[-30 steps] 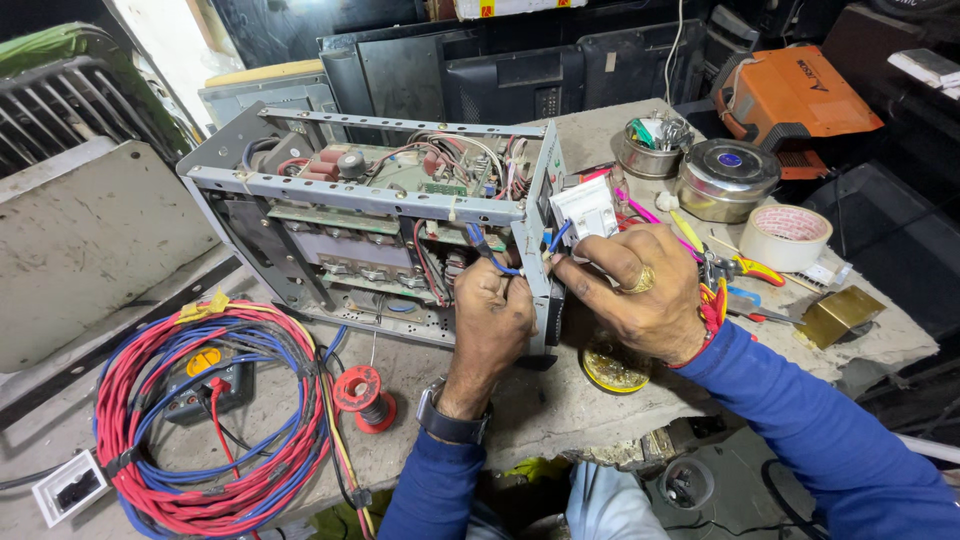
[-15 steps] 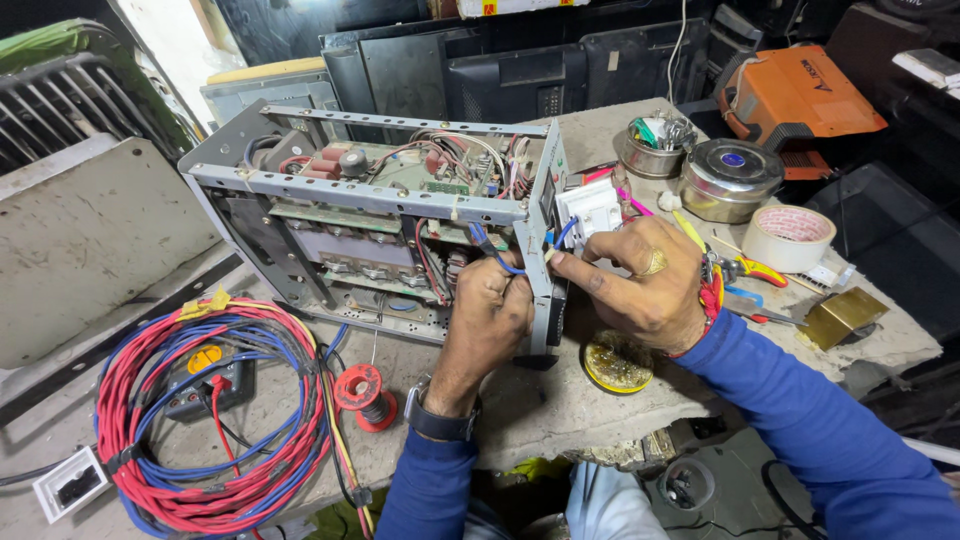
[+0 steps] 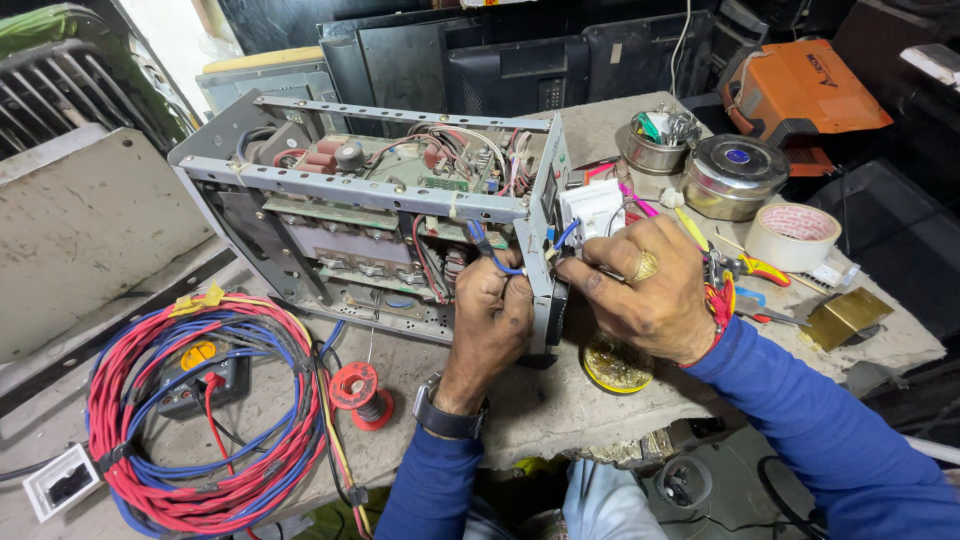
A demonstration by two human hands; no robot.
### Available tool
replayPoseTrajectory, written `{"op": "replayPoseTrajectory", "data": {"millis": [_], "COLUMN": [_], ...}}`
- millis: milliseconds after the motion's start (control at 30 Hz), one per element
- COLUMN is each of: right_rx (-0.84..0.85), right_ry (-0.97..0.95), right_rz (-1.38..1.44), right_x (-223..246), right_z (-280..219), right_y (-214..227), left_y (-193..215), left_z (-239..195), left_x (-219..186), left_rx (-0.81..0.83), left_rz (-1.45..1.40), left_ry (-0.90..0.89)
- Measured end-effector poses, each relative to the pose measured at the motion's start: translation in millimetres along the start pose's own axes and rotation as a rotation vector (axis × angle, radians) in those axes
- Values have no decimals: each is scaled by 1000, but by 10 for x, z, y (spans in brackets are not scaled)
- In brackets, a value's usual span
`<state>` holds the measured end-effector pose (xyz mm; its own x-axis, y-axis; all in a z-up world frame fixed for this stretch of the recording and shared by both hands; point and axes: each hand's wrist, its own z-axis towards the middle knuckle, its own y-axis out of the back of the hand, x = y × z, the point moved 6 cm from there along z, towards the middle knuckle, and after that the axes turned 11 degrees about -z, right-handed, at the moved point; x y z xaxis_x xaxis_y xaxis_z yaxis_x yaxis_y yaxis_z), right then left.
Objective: The person strips the ends of a black wire using pliers, then inserts the wire into a white plastic connector attached to an open electronic chassis. They use a screwdriver to tighten the connector terminals and repeatedly check the connection by pulling on the wire.
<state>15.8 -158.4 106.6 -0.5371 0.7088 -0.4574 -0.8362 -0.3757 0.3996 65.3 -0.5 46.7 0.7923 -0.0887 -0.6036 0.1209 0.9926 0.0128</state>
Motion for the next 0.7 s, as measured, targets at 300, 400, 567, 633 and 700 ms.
{"op": "replayPoseTrajectory", "data": {"millis": [300,400,567,633,700], "right_rx": [88,74,142,174,200], "right_ry": [26,9,-29,-10,-35], "right_rz": [47,60,69,62,59], "right_x": [1,13,93,172,211], "right_z": [-54,-74,-96,-101,-107], "right_y": [-18,-19,-25,-6,2], "left_y": [-34,-15,-6,-9,0], "left_z": [-59,-34,-14,-27,-23], "left_x": [56,87,-36,-67,-67], "left_rx": [-68,-45,-26,-63,-90], "left_rz": [-93,-19,-19,-17,-30], "left_ry": [113,141,11,9,30]}}
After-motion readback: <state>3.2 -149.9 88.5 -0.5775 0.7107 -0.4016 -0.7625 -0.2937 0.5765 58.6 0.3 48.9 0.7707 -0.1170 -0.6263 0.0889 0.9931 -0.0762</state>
